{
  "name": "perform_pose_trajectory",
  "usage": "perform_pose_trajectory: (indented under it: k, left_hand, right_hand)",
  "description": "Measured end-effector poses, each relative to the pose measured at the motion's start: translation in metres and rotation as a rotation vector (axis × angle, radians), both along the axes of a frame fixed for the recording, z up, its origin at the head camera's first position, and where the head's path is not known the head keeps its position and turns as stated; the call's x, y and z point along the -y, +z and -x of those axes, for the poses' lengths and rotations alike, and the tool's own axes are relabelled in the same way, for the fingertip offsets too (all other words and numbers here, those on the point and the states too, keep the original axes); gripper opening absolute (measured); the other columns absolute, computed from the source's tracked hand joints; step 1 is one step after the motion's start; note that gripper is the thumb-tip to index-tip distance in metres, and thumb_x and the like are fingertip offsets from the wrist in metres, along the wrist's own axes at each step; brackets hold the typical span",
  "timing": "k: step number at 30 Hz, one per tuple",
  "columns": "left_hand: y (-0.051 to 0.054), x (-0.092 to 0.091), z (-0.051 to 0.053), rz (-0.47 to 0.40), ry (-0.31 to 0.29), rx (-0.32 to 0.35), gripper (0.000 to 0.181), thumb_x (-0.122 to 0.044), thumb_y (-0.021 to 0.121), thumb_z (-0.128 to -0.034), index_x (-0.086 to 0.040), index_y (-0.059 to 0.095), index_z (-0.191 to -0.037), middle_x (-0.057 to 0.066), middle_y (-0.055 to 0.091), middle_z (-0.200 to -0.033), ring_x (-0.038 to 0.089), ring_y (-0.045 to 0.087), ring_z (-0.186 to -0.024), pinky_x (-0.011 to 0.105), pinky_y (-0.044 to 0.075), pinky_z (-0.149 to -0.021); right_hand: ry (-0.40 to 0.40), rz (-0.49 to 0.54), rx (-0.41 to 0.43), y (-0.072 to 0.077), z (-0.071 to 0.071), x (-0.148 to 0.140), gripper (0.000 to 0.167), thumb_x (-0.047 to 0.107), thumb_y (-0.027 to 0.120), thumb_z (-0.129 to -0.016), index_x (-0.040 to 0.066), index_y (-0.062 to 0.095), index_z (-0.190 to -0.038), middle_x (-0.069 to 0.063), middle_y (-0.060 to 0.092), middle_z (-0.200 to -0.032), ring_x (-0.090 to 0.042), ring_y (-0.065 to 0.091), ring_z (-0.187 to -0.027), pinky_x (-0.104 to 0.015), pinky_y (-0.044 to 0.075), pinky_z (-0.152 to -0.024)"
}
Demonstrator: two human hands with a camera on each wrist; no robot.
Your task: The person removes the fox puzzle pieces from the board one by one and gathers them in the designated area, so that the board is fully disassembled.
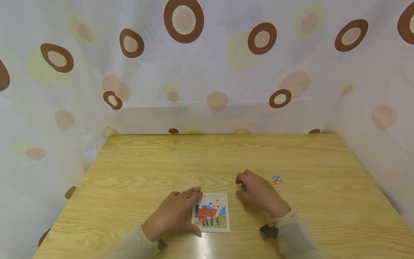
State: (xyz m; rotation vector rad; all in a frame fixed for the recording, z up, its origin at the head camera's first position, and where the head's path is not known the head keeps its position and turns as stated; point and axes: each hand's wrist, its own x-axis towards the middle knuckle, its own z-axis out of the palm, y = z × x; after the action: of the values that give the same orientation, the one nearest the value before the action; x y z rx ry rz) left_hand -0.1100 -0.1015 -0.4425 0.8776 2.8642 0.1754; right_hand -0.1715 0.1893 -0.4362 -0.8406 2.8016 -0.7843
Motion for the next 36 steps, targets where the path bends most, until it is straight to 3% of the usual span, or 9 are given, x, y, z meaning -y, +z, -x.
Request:
perform_pose_trajectory:
  k: [9, 19, 36]
  left_hand:
    - [0.001, 0.000, -0.001, -0.006, 0.012, 0.028, 0.115, -0.073, 0.084, -0.0644, -0.011, 0.047, -0.154, 0.006, 0.044, -0.160, 0.021, 0.043, -0.146, 0.050, 0.045, -0.105]
    - [-0.001, 0.001, 0.001, 0.001, 0.012, -0.004, 0.115, -0.075, 0.083, -0.0640, -0.011, 0.048, -0.154, 0.006, 0.047, -0.158, 0.020, 0.045, -0.145, 0.045, 0.046, -0.103]
    - [-0.001, 0.002, 0.002, -0.001, 0.006, -0.037, 0.114, -0.077, 0.082, -0.0624, -0.013, 0.050, -0.151, 0.005, 0.051, -0.156, 0.019, 0.048, -0.143, 0.044, 0.049, -0.101]
  right_hand:
    - [0.066, -0.008, -0.011, -0.001, -0.005, 0.019, 0.018, 0.009, 0.079, -0.091, 0.008, 0.069, -0.105, -0.002, 0.064, -0.102, -0.015, 0.060, -0.083, -0.034, 0.053, -0.070]
    - [0.143, -0.001, -0.016, -0.006, -0.009, 0.041, 0.017, 0.011, 0.080, -0.091, 0.009, 0.067, -0.102, 0.002, 0.061, -0.095, -0.008, 0.055, -0.078, -0.031, 0.050, -0.068]
    - [0.214, -0.033, -0.053, -0.006, -0.018, 0.077, 0.016, 0.011, 0.079, -0.090, 0.009, 0.069, -0.103, 0.001, 0.058, -0.100, -0.008, 0.053, -0.077, -0.030, 0.050, -0.068]
